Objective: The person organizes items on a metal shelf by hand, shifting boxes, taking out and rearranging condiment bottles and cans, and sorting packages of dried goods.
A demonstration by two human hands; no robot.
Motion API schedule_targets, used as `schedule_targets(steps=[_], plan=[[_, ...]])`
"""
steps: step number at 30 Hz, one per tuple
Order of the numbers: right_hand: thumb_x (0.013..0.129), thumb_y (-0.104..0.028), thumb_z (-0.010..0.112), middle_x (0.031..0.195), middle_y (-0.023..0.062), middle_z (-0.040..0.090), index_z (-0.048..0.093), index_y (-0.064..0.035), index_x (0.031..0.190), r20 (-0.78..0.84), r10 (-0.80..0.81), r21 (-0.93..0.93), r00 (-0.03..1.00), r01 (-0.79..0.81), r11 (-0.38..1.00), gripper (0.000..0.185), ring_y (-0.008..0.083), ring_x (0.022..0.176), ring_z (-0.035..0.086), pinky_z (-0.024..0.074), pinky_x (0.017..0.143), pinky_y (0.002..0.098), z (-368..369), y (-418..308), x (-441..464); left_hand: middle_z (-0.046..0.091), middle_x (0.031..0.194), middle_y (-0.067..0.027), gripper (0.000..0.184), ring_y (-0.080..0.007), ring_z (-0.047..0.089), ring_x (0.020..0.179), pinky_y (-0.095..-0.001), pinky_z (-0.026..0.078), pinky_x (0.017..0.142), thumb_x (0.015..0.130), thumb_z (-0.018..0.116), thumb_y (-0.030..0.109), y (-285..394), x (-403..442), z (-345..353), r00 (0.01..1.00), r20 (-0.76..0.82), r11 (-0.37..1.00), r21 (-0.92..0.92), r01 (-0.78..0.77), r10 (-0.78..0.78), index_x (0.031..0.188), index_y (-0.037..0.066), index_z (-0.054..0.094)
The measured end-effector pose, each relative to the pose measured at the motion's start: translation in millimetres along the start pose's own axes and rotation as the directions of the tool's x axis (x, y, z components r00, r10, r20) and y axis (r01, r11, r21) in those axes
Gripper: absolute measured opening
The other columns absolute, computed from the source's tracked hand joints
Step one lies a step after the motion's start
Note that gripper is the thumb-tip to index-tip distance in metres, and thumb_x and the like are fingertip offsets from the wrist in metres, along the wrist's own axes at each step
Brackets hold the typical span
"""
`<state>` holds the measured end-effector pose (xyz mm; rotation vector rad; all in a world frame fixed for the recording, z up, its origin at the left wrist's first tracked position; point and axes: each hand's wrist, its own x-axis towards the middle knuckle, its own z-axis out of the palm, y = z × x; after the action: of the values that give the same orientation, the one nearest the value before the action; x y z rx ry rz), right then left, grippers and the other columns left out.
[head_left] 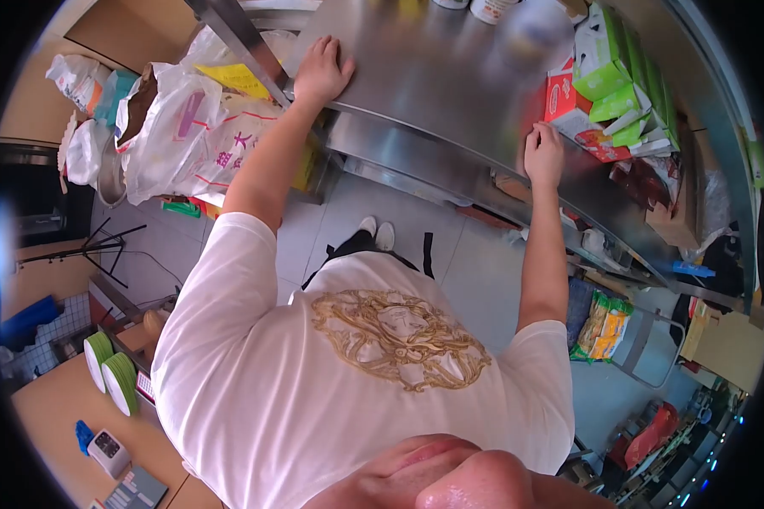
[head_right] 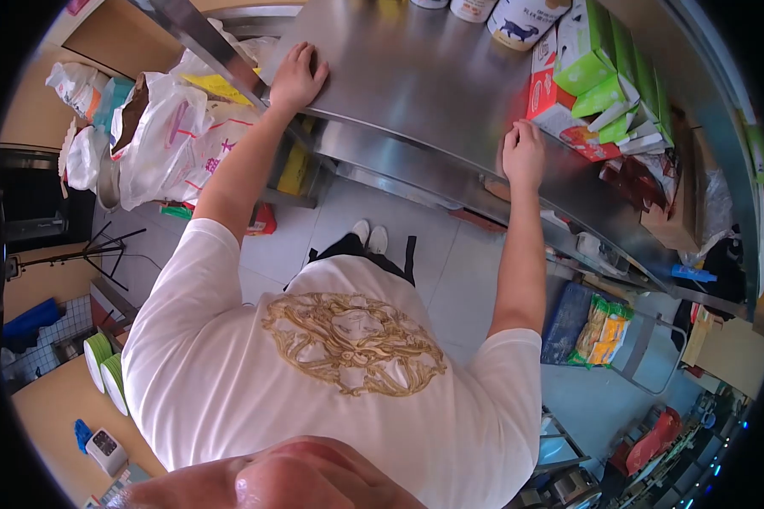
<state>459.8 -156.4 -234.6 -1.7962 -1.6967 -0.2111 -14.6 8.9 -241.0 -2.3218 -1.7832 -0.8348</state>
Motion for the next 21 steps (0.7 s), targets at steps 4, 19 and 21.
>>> schedule_targets(steps=[4, 19, 21], plan=[[0.098, -0.018, 0.06, 0.121, 0.0144, 0.072, 0.071, -0.0033, 0.106, 0.016, 0.03, -0.005, 0.999, -0.03, 1.0, 0.02, 0.0378, 0.111, 0.067, 0.0543, 0.095, 0.0473, -1.5, -4.2, -1.0, 0.053, 0.155, -0.0185, 0.062, -0.036, 0.043, 0.149, -0.0446, 0.036, 0.123, 0.099, 0.058, 0.046, 1.5, -5.0, -0.1, 1.0, 0.014, 1.0, 0.007, 0.003, -0.003, 0.143, 0.002, 0.058], [0.096, -0.015, 0.06, 0.12, 0.0148, 0.071, 0.069, -0.0029, 0.106, 0.003, 0.02, 0.043, 1.0, -0.02, 0.999, 0.018, 0.0383, 0.108, 0.068, 0.0542, 0.096, 0.0477, -3.1, -1.7, 2.3, 0.052, 0.156, -0.0183, 0.062, -0.0344, 0.043, 0.149, -0.044, 0.036, 0.123, 0.099, 0.057, 0.043, 6.9, -1.2, -6.1, 0.996, 0.087, 0.999, 0.04, 0.027, -0.03, 0.145, 0.003, 0.057], [0.096, -0.015, 0.06, 0.121, 0.0142, 0.071, 0.069, -0.0028, 0.106, 0.004, 0.029, 0.041, 1.0, -0.029, 0.999, 0.018, 0.0379, 0.109, 0.067, 0.054, 0.096, 0.0478, -3.5, -1.3, 1.5, 0.051, 0.157, -0.0185, 0.062, -0.0352, 0.042, 0.149, -0.0446, 0.035, 0.124, 0.1, 0.056, 0.043, 4.4, -0.5, -4.8, 0.995, 0.099, 1.0, 0.03, -0.001, -0.002, 0.146, 0.003, 0.056]])
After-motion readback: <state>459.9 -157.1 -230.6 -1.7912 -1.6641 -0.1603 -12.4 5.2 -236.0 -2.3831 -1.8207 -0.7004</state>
